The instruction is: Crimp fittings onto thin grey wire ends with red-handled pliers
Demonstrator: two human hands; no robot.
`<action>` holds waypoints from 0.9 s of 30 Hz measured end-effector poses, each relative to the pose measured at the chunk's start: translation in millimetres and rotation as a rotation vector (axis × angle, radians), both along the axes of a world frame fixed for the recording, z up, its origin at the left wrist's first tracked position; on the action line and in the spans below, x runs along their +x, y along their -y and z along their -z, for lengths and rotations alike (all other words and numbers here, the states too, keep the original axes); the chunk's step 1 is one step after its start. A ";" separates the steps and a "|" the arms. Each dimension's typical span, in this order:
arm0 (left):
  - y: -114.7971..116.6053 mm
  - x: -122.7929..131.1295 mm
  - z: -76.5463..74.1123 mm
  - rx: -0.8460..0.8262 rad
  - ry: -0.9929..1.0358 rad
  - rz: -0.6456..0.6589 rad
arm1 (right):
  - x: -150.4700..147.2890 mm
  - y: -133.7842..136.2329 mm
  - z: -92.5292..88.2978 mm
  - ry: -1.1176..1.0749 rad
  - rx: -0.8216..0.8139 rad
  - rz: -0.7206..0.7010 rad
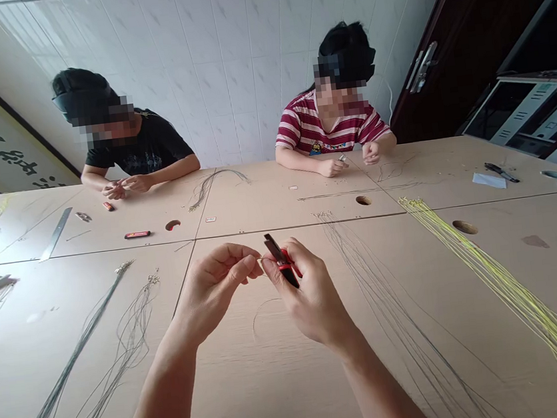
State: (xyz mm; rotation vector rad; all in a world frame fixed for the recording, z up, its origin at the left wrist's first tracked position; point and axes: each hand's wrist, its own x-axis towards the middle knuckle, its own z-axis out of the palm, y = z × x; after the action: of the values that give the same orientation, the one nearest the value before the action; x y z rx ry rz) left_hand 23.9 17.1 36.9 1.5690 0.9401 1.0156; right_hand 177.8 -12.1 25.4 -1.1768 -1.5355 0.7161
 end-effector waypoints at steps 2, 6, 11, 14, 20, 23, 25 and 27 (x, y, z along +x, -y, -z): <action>-0.6 -1.4 -0.6 0.022 -0.012 0.017 | 0.6 0.3 0.0 0.024 0.007 0.004; -1.5 -3.9 -0.5 0.031 -0.033 0.025 | 0.9 1.7 -0.1 0.086 0.022 0.013; -1.6 -7.5 -2.2 0.067 -0.078 -0.095 | 1.5 2.1 0.3 0.156 0.019 0.047; 0.5 -10.7 -6.7 0.079 -0.091 -0.157 | 2.2 1.4 0.9 0.168 0.047 0.056; 5.0 -12.1 -12.5 -0.049 -0.154 -0.024 | 2.6 2.4 1.2 0.198 0.097 0.022; 4.0 -10.7 -12.2 -0.053 -0.175 -0.029 | 1.9 3.0 0.3 0.213 0.117 -0.013; 3.1 -10.2 -12.3 -0.060 -0.179 -0.030 | 1.5 2.9 -0.4 0.222 0.121 -0.028; 2.4 -10.2 -12.8 -0.065 -0.180 -0.027 | 1.2 2.6 -1.0 0.231 0.125 -0.039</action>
State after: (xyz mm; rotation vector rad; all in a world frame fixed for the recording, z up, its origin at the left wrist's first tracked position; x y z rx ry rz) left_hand 13.7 14.7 49.7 1.6161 1.1089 0.8636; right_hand 179.0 -14.7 26.4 -1.1691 -1.7722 0.5144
